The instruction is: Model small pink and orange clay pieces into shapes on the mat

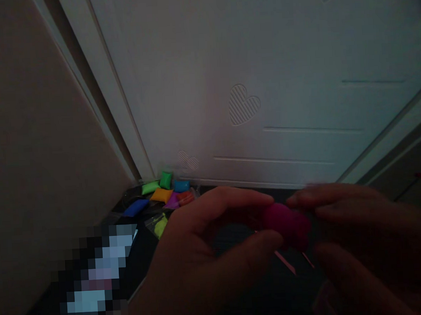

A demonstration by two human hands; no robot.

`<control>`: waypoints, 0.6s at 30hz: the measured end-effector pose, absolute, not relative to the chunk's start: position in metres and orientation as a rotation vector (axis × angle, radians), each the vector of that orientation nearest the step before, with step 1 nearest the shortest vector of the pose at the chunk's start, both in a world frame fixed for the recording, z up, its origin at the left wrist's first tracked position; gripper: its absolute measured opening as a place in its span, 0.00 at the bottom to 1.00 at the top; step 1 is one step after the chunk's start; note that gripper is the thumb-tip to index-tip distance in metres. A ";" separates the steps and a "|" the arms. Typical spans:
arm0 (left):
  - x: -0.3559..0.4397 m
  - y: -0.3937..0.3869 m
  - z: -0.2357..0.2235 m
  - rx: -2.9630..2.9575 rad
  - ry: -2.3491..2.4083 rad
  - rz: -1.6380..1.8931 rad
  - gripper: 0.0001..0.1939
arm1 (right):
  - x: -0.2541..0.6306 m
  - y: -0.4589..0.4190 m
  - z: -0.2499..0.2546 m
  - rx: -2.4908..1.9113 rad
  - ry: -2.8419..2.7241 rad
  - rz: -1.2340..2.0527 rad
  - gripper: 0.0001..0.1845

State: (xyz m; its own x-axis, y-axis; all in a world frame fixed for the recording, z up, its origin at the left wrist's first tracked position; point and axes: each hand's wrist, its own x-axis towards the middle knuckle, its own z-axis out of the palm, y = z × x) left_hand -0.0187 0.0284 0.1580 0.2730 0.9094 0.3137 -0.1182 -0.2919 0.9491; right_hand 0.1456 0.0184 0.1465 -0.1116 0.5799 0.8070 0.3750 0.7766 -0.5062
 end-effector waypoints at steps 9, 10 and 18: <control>-0.021 0.029 0.160 1.559 0.826 1.246 0.13 | 0.148 0.016 0.154 -0.803 -1.798 0.016 0.17; -0.021 0.029 0.159 1.561 0.832 1.249 0.13 | 0.146 0.015 0.155 -0.826 -1.772 0.011 0.17; -0.021 0.028 0.159 1.584 0.882 1.261 0.13 | 0.134 0.011 0.154 -0.940 -1.672 -0.005 0.13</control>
State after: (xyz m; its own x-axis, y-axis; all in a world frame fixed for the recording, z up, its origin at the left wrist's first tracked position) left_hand -0.0209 0.0280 0.1593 0.2252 0.9158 0.3326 -0.0017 -0.3410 0.9401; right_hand 0.1342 0.0108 0.1545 -0.0181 0.5705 0.8211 0.5751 0.6778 -0.4582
